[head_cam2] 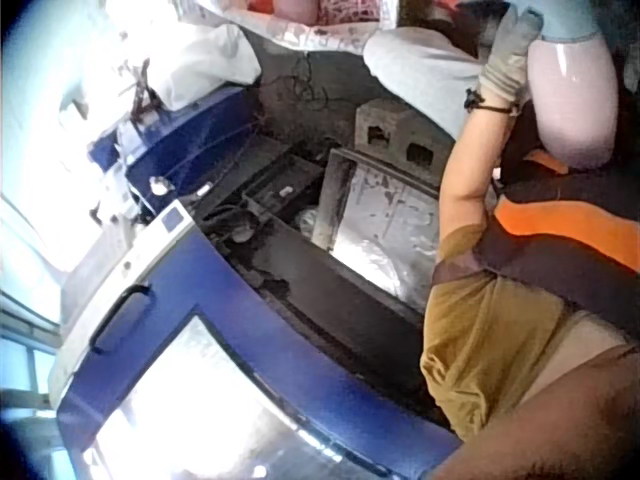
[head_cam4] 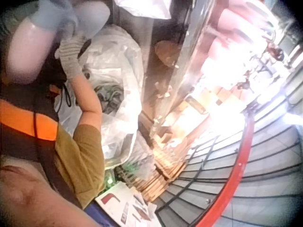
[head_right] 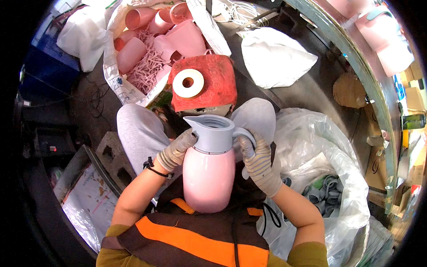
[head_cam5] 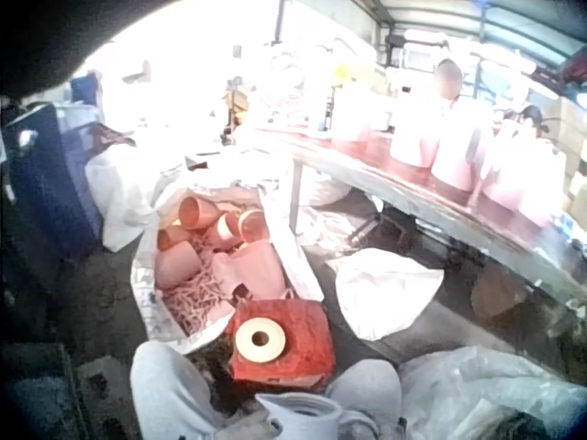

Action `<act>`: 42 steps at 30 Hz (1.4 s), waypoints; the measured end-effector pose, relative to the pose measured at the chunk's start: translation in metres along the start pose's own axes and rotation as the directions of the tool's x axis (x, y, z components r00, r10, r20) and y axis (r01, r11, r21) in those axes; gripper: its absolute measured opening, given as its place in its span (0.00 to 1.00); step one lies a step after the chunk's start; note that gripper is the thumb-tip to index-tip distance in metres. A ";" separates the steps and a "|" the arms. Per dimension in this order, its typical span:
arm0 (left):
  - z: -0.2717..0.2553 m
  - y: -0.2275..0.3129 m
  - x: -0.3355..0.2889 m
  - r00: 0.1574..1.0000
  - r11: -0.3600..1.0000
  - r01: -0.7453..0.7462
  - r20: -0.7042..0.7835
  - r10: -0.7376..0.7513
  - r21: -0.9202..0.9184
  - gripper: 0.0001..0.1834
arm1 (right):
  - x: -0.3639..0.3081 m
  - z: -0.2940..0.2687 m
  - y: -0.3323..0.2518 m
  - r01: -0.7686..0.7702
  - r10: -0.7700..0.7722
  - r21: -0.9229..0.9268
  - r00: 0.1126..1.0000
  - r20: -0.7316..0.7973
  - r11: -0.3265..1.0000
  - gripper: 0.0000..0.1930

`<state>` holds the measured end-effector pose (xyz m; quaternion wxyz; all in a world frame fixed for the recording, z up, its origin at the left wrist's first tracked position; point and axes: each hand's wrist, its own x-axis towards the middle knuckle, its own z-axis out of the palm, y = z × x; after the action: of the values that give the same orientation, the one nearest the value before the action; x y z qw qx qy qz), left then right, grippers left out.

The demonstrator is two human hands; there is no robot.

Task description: The person assembles pink water pitchers by fitting grey lids onto the pitcher bodies and placing the finished items on a nearby table.

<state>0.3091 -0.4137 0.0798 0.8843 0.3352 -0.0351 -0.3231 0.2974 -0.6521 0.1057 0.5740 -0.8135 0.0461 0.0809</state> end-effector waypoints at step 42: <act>0.013 0.009 -0.081 0.735 0.914 0.266 -0.548 -0.399 -0.307 0.45 | 0.015 -0.035 0.007 -0.228 0.151 0.145 0.899 0.412 0.963 0.35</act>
<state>0.2469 -0.3682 0.1081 0.8067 0.3262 0.3414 -0.3554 0.3133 -0.6874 0.1080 0.6354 -0.7135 0.0154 0.2950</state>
